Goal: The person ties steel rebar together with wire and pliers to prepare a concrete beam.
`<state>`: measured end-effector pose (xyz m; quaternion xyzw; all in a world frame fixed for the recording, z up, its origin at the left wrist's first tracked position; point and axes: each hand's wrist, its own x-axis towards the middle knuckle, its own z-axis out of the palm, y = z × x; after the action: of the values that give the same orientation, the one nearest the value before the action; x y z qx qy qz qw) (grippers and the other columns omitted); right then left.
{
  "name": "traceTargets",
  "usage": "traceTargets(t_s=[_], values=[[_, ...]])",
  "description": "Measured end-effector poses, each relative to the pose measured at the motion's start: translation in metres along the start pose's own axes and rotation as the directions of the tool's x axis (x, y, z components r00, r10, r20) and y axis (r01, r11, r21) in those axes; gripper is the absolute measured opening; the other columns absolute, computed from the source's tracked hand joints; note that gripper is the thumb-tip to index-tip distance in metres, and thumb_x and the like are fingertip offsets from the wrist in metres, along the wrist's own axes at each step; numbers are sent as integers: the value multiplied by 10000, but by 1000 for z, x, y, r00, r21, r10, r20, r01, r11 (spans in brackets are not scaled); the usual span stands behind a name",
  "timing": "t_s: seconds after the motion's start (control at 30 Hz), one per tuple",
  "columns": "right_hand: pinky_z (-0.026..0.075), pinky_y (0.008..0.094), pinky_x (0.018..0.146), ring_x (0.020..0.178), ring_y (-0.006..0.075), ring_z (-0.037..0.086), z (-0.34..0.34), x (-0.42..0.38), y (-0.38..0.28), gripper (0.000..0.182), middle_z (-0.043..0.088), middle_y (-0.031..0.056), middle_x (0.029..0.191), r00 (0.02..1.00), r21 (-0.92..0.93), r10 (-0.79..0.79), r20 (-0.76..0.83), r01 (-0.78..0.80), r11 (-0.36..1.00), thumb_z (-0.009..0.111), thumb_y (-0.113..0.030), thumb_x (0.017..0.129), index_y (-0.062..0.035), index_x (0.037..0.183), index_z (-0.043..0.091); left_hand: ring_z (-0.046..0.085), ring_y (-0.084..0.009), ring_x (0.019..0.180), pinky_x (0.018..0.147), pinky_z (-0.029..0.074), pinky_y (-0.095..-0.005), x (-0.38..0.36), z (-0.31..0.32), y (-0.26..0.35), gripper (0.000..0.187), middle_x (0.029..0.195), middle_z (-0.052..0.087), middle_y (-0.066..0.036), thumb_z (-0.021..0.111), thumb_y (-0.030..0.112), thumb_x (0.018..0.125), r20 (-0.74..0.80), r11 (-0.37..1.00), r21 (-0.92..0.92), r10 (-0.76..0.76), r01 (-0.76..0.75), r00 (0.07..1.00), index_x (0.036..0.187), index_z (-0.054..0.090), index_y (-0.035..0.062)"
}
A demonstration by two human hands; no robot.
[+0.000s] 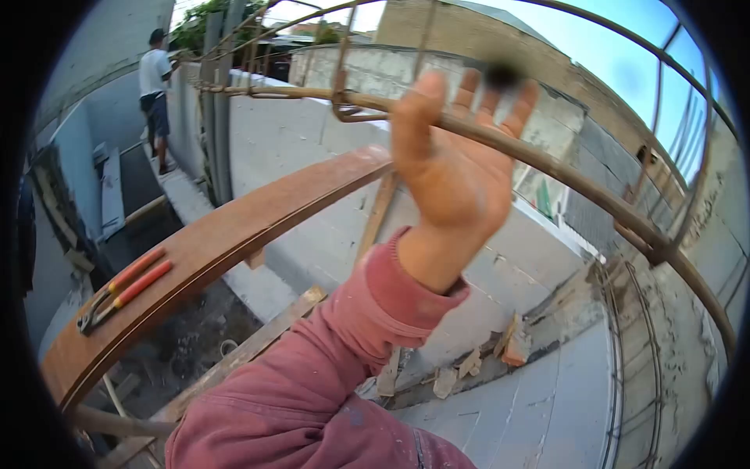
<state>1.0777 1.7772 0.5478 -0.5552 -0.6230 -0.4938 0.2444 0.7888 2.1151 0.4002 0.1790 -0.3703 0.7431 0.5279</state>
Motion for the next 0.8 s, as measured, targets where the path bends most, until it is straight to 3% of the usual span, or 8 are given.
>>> traceTargets(t_s=[0.03,0.1,0.2,0.3,0.33,0.4,0.53,0.8], values=[[449,392,808,1036,292,546,16,-14,5,872,593,194,1109,1000,94,-18,23,16,995,484,-694,789,62,1223,506,382,-274,1158,992,366,-548,-1,-4,-4,840,1189,324,-127,689,221,763,0,998,-42,40,-40,999,1345,92,115],[440,397,791,913,301,572,52,-18,-39,925,605,188,1062,907,-359,-416,-59,370,857,582,-727,697,56,1185,525,368,-262,1178,1011,361,-527,-1,-5,-4,932,1215,287,-121,697,249,780,1,997,-71,39,-39,999,1375,-16,169],[466,386,681,737,283,590,107,-4,-44,775,634,149,892,686,-681,-640,-345,287,674,720,-635,645,28,1026,595,378,-253,1160,1011,369,-514,-8,-1,-4,879,1190,282,-118,702,277,780,12,998,-55,37,-36,999,1344,38,159],[458,343,525,562,231,554,115,2,-13,562,597,67,691,531,-794,-732,-428,166,585,789,-527,639,-28,816,599,395,-233,1131,995,394,-491,-7,0,7,785,1152,289,-112,694,299,783,39,1000,-2,7,-7,999,1287,114,144],[422,314,425,463,192,512,111,10,-14,476,524,26,572,460,-835,-790,-404,166,524,802,-482,649,-74,686,560,400,-226,1120,989,404,-479,-6,0,8,749,1138,289,-109,690,315,782,56,999,30,-17,16,998,1263,144,135],[418,313,421,453,190,504,104,20,11,458,509,22,555,379,-876,-848,-371,162,455,797,-460,667,-76,666,548,409,-215,1099,973,422,-453,-7,-1,8,697,1108,288,-101,675,359,780,71,994,88,-74,68,995,1218,193,111],[416,315,432,464,191,505,109,30,27,452,512,23,563,390,-856,-852,-350,237,460,794,-455,668,-75,671,549,416,-213,1067,939,440,-407,-4,-2,13,685,1044,279,-90,637,461,768,77,968,196,-176,158,981,1153,243,54],[413,320,456,486,195,508,166,50,-22,441,516,27,580,604,-508,-666,-438,444,738,788,-446,671,-75,681,552,422,-210,1035,910,451,-399,-4,0,16,681,1018,275,-91,649,475,747,93,963,217,-185,162,978,1112,266,46]])
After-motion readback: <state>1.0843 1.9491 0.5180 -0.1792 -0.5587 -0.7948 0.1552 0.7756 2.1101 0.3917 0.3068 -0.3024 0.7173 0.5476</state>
